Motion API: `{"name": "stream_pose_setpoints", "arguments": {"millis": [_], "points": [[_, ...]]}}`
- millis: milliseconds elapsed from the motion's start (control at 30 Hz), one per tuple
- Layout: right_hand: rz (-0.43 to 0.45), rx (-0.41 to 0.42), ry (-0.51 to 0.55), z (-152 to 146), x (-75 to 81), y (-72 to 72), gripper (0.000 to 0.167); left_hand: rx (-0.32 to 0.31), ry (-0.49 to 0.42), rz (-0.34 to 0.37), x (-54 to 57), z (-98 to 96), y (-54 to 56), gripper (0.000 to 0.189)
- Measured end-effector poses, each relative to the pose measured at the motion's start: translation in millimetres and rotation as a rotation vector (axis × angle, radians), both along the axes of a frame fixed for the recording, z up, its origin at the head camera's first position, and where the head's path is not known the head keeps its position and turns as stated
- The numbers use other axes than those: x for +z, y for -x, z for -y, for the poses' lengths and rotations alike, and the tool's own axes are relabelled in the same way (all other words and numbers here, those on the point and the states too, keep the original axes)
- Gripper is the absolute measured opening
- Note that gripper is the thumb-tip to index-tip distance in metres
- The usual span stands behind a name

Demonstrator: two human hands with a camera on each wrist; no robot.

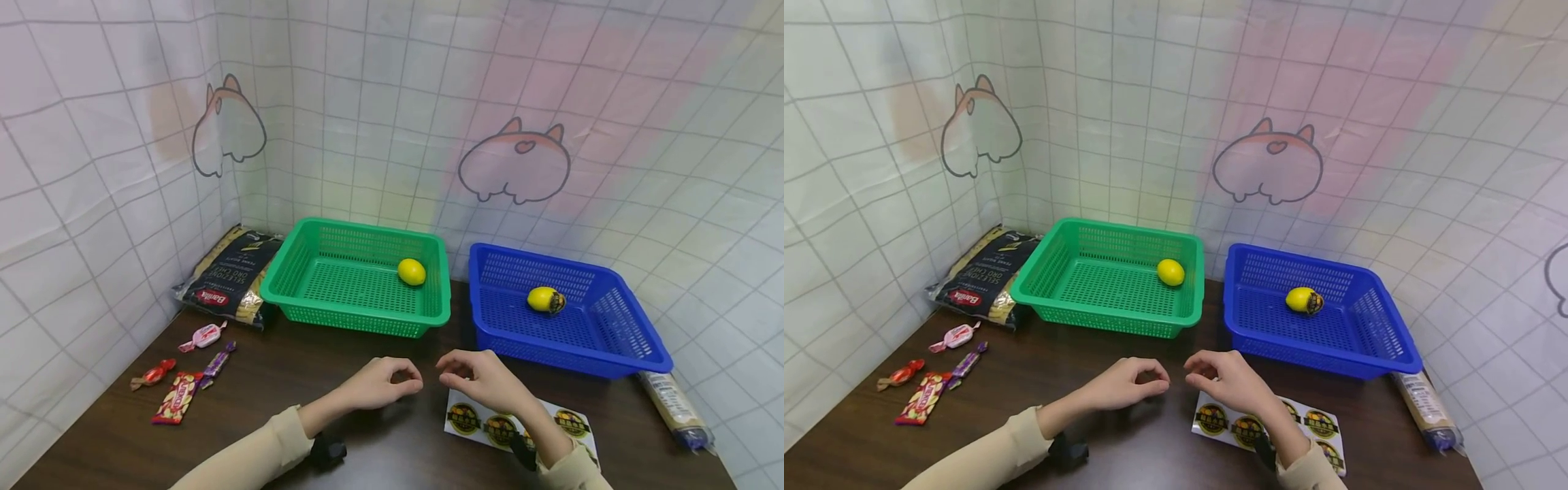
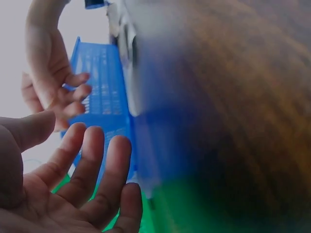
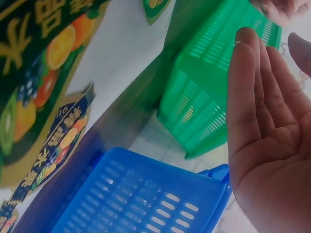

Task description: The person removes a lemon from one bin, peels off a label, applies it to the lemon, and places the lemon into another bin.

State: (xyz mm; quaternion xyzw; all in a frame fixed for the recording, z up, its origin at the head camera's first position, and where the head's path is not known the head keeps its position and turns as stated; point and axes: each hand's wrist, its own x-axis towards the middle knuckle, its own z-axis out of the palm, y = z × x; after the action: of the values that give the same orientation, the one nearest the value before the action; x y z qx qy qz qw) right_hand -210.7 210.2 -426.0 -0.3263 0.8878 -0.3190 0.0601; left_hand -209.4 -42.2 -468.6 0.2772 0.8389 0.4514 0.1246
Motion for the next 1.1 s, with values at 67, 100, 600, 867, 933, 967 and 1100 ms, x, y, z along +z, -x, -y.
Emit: {"name": "stream_pose_setpoints", "arguments": {"millis": [67,100,600,867,933,967,1100], "points": [[0.001,-0.003,0.008,2,0.1,-0.5,0.025,0.004,-0.002,-0.016,3.3,3.5,-0.7,0.021],[0.007,-0.004,0.012,4,0.1,-0.5,0.024,0.006,-0.007,-0.023,5.8,5.7,-1.5,0.021],[0.1,-0.138,0.12,10,1.1,4.9,0.02,0.001,0.0,-0.074,30.5,11.8,1.5,0.026],[0.214,-0.241,0.205,14,2.7,9.3,0.037,0.015,-0.019,-0.074,42.0,15.2,3.6,0.025],[0.247,-0.298,0.235,16,4.7,9.6,0.045,0.025,-0.034,-0.057,50.2,16.8,5.0,0.024],[0.256,-0.327,0.242,18,5.7,9.9,0.049,0.029,-0.04,-0.051,53.9,17.7,6.0,0.023],[0.26,-0.416,0.242,24,9.2,11.1,0.06,0.038,-0.058,-0.042,68.5,21.6,12.0,0.023]]}}
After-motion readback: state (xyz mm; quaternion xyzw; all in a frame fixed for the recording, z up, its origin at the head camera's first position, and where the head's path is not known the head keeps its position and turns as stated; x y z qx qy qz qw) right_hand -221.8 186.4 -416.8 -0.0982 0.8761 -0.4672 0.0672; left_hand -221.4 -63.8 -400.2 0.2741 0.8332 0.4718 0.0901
